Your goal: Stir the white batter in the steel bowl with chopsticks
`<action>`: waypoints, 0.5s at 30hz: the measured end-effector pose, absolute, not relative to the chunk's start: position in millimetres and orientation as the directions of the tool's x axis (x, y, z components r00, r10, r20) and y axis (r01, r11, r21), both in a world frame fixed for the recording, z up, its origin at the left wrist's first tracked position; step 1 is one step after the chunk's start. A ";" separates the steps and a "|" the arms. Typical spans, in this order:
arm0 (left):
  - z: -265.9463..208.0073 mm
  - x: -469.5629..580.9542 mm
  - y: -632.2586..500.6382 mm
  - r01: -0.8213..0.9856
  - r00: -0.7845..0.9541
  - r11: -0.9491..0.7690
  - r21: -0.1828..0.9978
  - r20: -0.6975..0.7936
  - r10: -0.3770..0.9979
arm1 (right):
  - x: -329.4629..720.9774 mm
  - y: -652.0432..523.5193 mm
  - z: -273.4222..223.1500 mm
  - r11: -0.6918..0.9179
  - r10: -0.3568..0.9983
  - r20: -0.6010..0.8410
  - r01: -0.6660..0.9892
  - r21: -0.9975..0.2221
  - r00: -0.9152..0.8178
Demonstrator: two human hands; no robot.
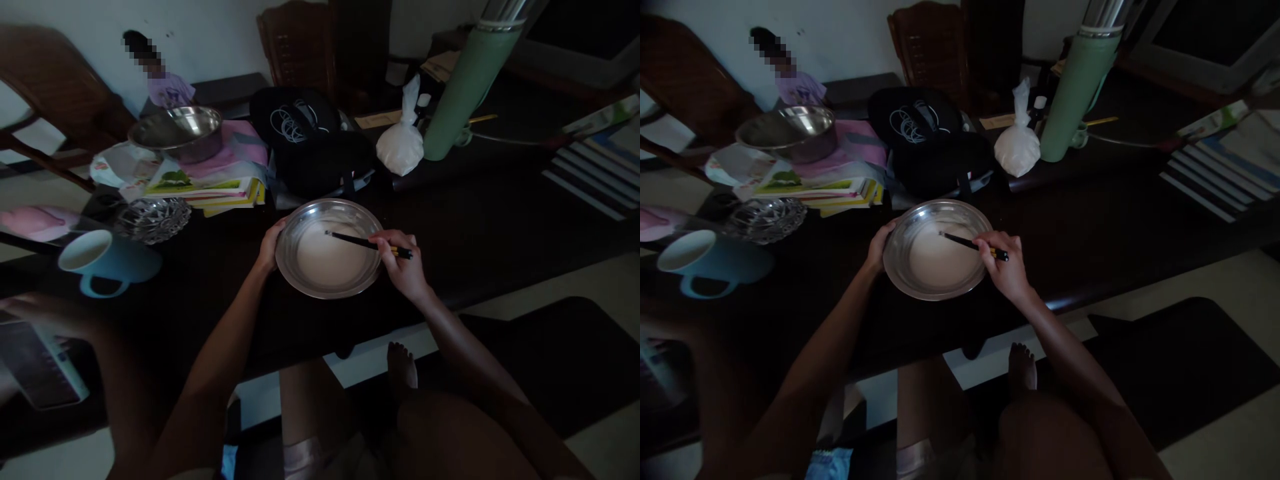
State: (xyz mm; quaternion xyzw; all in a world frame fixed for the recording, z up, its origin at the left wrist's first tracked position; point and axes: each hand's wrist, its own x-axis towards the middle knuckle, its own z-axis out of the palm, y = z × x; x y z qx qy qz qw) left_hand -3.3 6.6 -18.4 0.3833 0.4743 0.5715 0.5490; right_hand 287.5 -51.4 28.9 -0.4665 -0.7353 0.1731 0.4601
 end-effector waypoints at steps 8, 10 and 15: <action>-15.6 -0.2 6.9 -0.274 -0.121 0.059 0.960 -0.096 0.988 | 321.1 -65.2 67.8 0.414 0.847 0.530 0.680 -0.606 -0.044; -15.2 0.0 6.6 -0.278 -0.128 0.059 0.959 -0.098 0.987 | 325.9 -71.5 76.8 0.390 0.863 0.504 0.672 -0.630 -0.028; -16.3 -2.5 6.4 -0.258 -0.105 0.057 0.964 -0.086 0.991 | 330.6 -81.0 87.5 0.347 0.916 0.397 0.595 -0.725 -0.051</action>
